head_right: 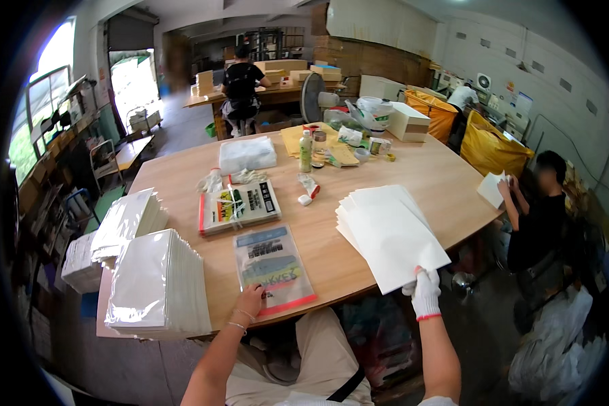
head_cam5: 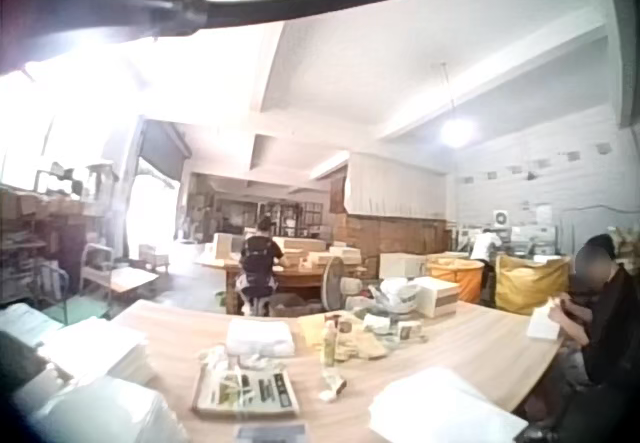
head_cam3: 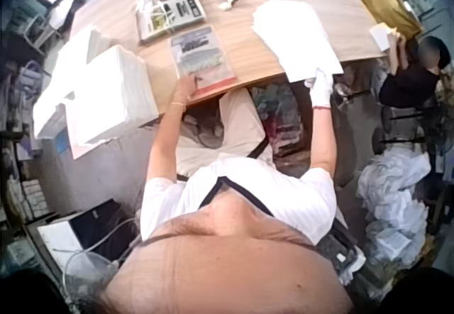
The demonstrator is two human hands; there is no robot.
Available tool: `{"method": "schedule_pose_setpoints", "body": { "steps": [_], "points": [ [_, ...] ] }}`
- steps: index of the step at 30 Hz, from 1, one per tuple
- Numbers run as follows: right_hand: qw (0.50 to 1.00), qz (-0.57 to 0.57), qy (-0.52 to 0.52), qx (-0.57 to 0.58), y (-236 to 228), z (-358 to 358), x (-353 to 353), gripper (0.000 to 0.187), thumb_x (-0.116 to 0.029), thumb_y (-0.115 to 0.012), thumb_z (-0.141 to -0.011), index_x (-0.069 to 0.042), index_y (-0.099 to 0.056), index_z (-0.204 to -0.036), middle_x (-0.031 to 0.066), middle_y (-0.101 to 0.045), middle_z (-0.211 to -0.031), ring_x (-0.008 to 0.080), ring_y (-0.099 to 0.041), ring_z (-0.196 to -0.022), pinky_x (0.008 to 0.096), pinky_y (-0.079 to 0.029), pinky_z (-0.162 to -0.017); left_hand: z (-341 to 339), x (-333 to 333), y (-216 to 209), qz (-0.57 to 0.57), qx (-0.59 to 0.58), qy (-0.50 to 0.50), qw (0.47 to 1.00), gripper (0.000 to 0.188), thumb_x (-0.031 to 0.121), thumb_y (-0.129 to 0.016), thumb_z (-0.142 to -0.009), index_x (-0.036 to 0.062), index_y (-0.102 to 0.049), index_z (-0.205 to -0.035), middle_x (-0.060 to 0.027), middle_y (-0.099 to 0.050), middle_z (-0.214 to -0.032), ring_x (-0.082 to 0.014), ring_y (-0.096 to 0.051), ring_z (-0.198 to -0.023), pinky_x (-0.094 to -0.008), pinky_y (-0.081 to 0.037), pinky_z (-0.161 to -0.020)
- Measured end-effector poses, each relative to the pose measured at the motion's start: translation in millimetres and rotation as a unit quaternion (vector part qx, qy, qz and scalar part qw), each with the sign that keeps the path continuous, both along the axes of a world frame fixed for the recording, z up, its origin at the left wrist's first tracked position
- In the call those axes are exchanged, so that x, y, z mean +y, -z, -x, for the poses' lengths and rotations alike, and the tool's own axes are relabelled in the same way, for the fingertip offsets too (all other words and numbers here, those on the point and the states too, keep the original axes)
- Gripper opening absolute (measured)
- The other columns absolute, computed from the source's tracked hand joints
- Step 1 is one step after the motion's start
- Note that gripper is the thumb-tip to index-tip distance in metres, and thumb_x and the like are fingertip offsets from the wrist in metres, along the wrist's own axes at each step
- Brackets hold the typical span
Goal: The person sits at a table and repeatedly places white book covers into clear plastic sleeves. They pick up a cover, slide it into a sleeve, and set the sleeved item onto a stack on the table.
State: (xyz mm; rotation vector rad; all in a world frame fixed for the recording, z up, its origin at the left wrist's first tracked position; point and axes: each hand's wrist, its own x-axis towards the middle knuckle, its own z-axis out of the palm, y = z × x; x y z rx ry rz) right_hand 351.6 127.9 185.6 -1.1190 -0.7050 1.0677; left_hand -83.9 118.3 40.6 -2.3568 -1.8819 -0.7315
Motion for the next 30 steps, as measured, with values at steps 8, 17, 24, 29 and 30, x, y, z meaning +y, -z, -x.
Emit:
{"method": "schedule_pose_setpoints", "body": {
  "steps": [8,17,24,29,30],
  "points": [
    [0.995,0.033,0.030,-0.089,-2.7,-6.2,-31.7,0.011,-0.013,-0.046,-0.087,-0.008,-0.048,-0.097,0.0022,-0.051,-0.067,0.0103,-0.037,-0.034,0.0234,-0.028,-0.029,-1.8,1.6,5.2,0.019,-0.029,-0.006,0.999,0.015,0.009,-0.050,-0.078,0.0048,-0.059,-0.088,-0.0112,-0.057,-0.101,-0.0284,-0.053,-0.093,-0.0356,-0.045,-0.080],
    [0.965,-0.216,-0.057,-0.139,-38.6,52.3,-82.3,0.044,-0.014,-0.047,-0.087,0.003,-0.035,-0.125,0.0144,-0.044,-0.123,0.0241,-0.045,-0.110,0.0357,-0.037,-0.093,3.9,6.9,18.3,0.062,-0.032,-0.003,0.998,0.017,0.010,-0.049,-0.078,0.0048,-0.057,-0.092,-0.0099,-0.055,-0.106,-0.0270,-0.053,-0.096,-0.0369,-0.046,-0.079],
    [0.972,-0.003,-0.155,-0.178,132.6,77.5,-46.7,0.033,-0.013,-0.049,-0.084,-0.001,-0.046,-0.115,0.0108,-0.048,-0.115,0.0197,-0.048,-0.102,0.0322,-0.040,-0.087,4.4,6.3,16.1,0.089,-0.031,-0.008,0.995,0.019,0.009,-0.047,-0.078,0.0039,-0.058,-0.093,-0.0090,-0.054,-0.108,-0.0260,-0.050,-0.101,-0.0343,-0.044,-0.085],
    [0.971,0.097,-0.177,-0.125,187.0,88.8,-54.1,0.032,-0.007,-0.052,-0.082,0.000,-0.048,-0.113,0.0068,-0.056,-0.103,0.0143,-0.052,-0.091,0.0281,-0.043,-0.077,5.8,4.8,17.2,0.015,-0.026,0.009,1.000,0.017,0.009,-0.051,-0.077,0.0021,-0.058,-0.090,-0.0108,-0.056,-0.106,-0.0269,-0.052,-0.096,-0.0346,-0.044,-0.084],
    [0.968,0.112,-0.181,-0.131,184.7,82.8,-54.6,0.031,-0.004,-0.051,-0.082,-0.002,-0.048,-0.113,0.0058,-0.055,-0.102,0.0138,-0.053,-0.088,0.0281,-0.045,-0.073,4.7,6.5,18.1,-0.006,-0.021,0.015,1.000,0.016,0.009,-0.053,-0.076,0.0020,-0.059,-0.088,-0.0110,-0.056,-0.104,-0.0274,-0.053,-0.093,-0.0350,-0.044,-0.082]
  ]
}}
